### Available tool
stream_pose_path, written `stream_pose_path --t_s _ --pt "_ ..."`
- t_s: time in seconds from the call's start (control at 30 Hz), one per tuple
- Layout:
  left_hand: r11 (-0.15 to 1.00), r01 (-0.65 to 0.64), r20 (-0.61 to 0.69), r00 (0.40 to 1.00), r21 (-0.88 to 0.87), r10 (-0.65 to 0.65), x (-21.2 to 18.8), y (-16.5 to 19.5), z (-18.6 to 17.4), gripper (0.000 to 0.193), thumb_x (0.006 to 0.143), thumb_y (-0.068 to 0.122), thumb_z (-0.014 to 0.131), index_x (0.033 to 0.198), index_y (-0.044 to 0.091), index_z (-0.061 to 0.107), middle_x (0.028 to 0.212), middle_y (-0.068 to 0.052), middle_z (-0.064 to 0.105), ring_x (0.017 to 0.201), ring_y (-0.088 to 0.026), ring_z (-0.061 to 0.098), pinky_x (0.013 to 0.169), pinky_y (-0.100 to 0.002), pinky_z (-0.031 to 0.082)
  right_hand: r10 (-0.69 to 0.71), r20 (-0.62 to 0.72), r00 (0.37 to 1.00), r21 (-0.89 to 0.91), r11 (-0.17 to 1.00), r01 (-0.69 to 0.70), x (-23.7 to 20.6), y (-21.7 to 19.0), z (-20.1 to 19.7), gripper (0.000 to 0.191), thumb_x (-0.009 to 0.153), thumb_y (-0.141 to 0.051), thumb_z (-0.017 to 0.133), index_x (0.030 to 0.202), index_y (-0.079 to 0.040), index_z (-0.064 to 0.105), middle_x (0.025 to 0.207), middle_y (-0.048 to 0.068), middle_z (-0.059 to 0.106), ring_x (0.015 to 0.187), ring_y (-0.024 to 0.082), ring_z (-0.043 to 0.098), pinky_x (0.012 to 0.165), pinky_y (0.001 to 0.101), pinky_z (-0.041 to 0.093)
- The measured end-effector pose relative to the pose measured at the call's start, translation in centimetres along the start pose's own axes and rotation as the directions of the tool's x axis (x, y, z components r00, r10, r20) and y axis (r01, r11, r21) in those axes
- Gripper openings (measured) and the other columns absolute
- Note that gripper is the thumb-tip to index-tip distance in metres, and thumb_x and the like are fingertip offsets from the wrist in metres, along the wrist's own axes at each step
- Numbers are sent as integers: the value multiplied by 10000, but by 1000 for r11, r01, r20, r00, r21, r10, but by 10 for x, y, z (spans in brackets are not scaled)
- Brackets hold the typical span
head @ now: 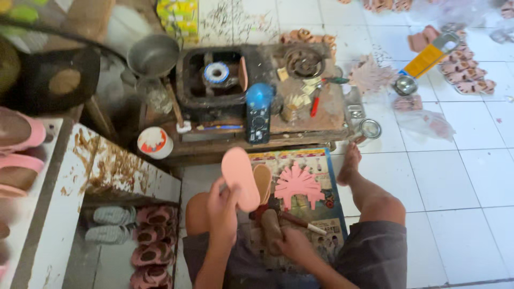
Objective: The person sits on the floor and assembles a pink sandal by stretching the strap upper over a wooden last, pressing and shaping the straps by hand, and tapping/rolling the edges with a small hand tool. They pick up strap components from the floor, fit them onto the last, and set the finished sandal aside with completed pairs.
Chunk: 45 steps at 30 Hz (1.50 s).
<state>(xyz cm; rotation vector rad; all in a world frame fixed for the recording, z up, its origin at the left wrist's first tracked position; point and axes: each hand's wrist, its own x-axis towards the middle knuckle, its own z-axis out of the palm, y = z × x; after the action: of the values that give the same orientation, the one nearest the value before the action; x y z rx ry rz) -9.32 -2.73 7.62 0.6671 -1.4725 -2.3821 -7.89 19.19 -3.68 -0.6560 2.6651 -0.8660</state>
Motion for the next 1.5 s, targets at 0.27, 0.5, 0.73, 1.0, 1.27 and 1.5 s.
stream_pose_path --t_s 0.27,0.5,0.73,1.0,1.27,1.5 --pt "975 -79 -2 997 209 81 -98 -28 12 399 988 86 675 1361 -33 595 1144 -120 639 1017 -164 596 850 -309 506 285 -45 957 752 641 -155 -60 -20 -113 227 903 -195 775 1024 -5 751 770 27 690 663 81 573 572 263 449" --pt "995 -26 254 967 100 0 -159 -36 92 828 829 84 800 1490 33 304 1368 -122 562 1250 -249 601 1005 -384 535 -59 -480 875 111 986 127 -101 -82 -178 517 772 -141 822 1256 -35 676 872 95 656 724 229 620 669 328 508" --pt "990 135 393 913 -33 -111 -173 -28 110 1274 623 84 885 1570 223 45 1496 -106 381 1375 -276 488 1000 -468 554 -39 -595 803 189 964 187 -148 -49 -145 734 741 -109 811 1406 40 538 1227 247 666 1094 360 674 901 386 532" --pt "980 152 564 824 -126 -55 -186 5 137 1407 585 92 964 1599 254 3 1582 -102 314 1457 -280 407 1142 -501 445 -115 -731 673 113 952 286 -165 -14 -138 636 771 -136 819 1342 29 594 1211 217 700 1099 309 724 939 339 548" --pt "981 191 618 774 -25 -135 -197 43 148 1349 569 225 1014 1595 161 141 1587 -139 362 1476 -283 424 1183 -476 433 -194 -760 620 61 929 365 -171 -7 -155 596 764 -123 789 1315 34 627 1150 208 735 1075 289 765 944 316 570" --pt "991 127 598 792 40 -125 -196 55 155 1363 558 255 1003 1589 166 117 1564 -179 393 1441 -302 475 1141 -481 475 -214 -806 551 44 908 417 -162 -29 -170 579 822 -137 775 1322 87 588 1173 239 699 1085 315 739 942 338 559"
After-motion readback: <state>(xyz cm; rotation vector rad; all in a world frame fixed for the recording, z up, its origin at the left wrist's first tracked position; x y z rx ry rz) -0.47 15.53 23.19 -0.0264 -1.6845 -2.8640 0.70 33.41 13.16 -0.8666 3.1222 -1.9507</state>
